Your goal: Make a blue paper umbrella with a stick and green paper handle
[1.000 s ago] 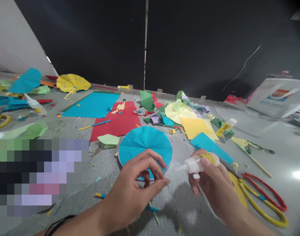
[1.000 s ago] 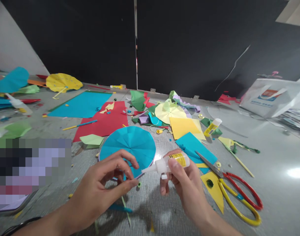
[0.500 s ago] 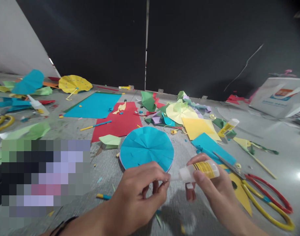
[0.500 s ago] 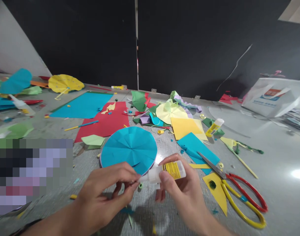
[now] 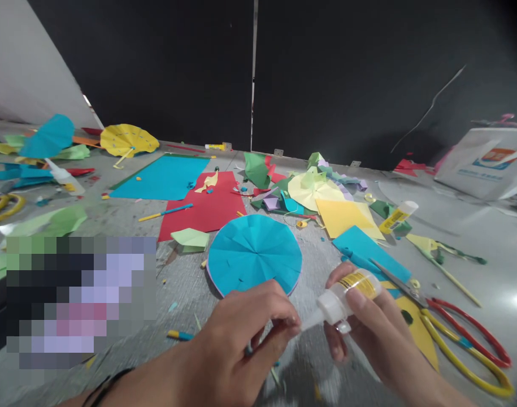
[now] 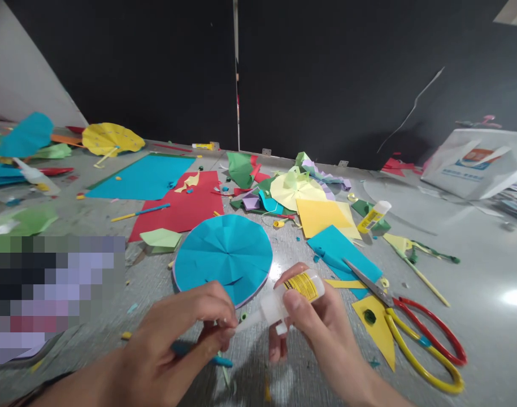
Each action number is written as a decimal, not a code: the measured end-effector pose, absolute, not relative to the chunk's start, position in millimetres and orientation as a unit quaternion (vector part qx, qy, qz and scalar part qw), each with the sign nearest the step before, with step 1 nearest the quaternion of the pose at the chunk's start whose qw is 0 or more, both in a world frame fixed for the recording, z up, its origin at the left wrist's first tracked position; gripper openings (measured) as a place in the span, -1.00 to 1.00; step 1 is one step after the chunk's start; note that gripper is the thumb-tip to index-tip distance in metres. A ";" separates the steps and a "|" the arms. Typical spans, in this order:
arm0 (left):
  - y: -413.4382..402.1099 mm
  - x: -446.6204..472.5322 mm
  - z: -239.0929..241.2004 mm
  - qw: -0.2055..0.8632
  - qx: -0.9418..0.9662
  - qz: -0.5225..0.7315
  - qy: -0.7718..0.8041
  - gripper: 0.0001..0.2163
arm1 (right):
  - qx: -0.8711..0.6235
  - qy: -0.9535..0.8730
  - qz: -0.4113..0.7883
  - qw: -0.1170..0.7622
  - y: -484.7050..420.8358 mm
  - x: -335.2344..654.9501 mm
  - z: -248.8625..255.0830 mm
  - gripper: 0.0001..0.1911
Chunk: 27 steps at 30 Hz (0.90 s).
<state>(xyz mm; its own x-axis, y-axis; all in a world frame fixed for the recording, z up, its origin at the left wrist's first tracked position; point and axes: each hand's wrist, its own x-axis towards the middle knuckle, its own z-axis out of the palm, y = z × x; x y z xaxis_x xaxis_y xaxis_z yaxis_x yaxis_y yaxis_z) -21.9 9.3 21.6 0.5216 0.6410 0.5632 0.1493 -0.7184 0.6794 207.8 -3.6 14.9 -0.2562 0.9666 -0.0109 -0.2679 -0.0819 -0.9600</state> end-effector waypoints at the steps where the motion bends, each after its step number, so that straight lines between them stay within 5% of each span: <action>1: 8.8 -21.9 20.8 0.294 0.827 0.417 0.238 -0.81 | -0.366 -0.473 0.641 0.481 -3.9 207.6 14.5 -0.65; 20: 9.3 -15.8 18.1 0.334 0.789 0.453 0.248 -0.73 | -0.422 -0.443 0.608 0.505 0.2 202.5 16.7 -0.53; 27: 7.6 -16.8 20.3 0.345 0.779 0.446 0.274 -0.82 | -0.413 -0.450 0.604 0.512 -0.4 204.2 16.1 -0.64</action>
<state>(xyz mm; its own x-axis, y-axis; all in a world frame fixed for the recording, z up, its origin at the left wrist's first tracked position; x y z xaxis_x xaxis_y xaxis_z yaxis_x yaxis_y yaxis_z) -16.8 7.6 20.3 0.4530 0.7345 0.5053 0.1189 -0.6115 0.7823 204.2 -0.4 16.1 -0.1352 0.9901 -0.0379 -0.2458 -0.0705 -0.9668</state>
